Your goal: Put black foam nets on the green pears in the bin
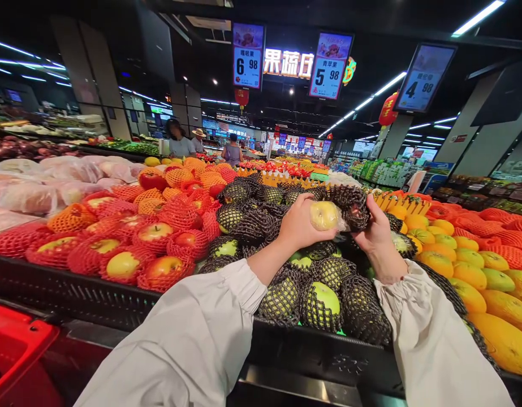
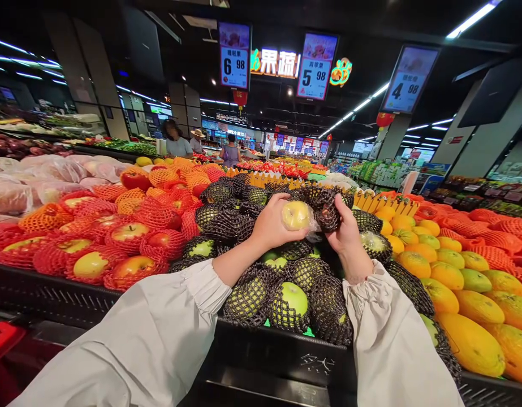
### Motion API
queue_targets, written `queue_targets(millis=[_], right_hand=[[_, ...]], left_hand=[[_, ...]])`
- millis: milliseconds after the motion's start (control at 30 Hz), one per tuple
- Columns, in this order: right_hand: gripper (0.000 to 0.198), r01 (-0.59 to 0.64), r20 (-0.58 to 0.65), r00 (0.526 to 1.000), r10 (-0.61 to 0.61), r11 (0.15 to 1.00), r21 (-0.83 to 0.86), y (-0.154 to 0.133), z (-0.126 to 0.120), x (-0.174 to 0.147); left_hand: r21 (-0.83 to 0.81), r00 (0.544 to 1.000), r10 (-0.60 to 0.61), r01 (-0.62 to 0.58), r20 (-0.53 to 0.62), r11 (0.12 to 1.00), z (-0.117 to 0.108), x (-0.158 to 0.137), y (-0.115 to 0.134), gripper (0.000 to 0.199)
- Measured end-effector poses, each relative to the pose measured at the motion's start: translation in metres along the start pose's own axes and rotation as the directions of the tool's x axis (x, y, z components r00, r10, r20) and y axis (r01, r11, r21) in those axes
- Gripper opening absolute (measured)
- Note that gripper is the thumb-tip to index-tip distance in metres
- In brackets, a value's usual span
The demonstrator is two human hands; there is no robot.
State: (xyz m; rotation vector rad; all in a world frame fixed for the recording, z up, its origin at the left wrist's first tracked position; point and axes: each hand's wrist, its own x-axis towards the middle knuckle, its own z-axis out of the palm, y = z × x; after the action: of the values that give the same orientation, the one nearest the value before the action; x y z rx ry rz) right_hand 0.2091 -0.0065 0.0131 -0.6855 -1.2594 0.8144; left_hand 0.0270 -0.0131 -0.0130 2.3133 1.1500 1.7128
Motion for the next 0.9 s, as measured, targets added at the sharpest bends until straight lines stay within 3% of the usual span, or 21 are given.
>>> queue_targets(millis=[200, 333, 433, 500, 733, 900], right_hand=[[0.027, 0.032, -0.02, 0.999, -0.029, 0.988, 0.151, 0.006, -0.006, 0.008], [0.048, 0.014, -0.129, 0.992, -0.009, 0.999, 0.038, 0.013, -0.003, 0.01], [0.052, 0.064, -0.057, 0.996, -0.067, 0.997, -0.041, 0.014, 0.001, 0.008], [0.041, 0.066, -0.014, 0.998, -0.068, 0.992, -0.109, 0.016, 0.001, 0.008], [0.026, -0.012, 0.088, 0.996, 0.031, 0.976, -0.216, 0.026, 0.0, 0.004], [0.033, 0.164, 0.255, 0.963, -0.092, 0.947, -0.277, 0.014, 0.01, -0.002]], left_hand=[[-0.068, 0.978, -0.179, 0.172, -0.106, 0.983, 0.0, 0.002, -0.003, 0.062], [-0.148, 0.94, -0.223, 0.189, -0.259, 0.971, 0.0, 0.005, -0.008, 0.067], [-0.244, 0.893, -0.26, 0.177, -0.368, 0.953, 0.002, 0.006, -0.012, 0.069], [-0.324, 0.871, -0.278, 0.148, -0.405, 0.934, 0.003, 0.008, -0.013, 0.073], [-0.459, 0.865, -0.306, 0.101, -0.397, 0.883, 0.005, 0.007, -0.009, 0.072], [-0.472, 0.847, -0.317, 0.09, -0.428, 0.877, 0.002, 0.007, -0.009, 0.063]])
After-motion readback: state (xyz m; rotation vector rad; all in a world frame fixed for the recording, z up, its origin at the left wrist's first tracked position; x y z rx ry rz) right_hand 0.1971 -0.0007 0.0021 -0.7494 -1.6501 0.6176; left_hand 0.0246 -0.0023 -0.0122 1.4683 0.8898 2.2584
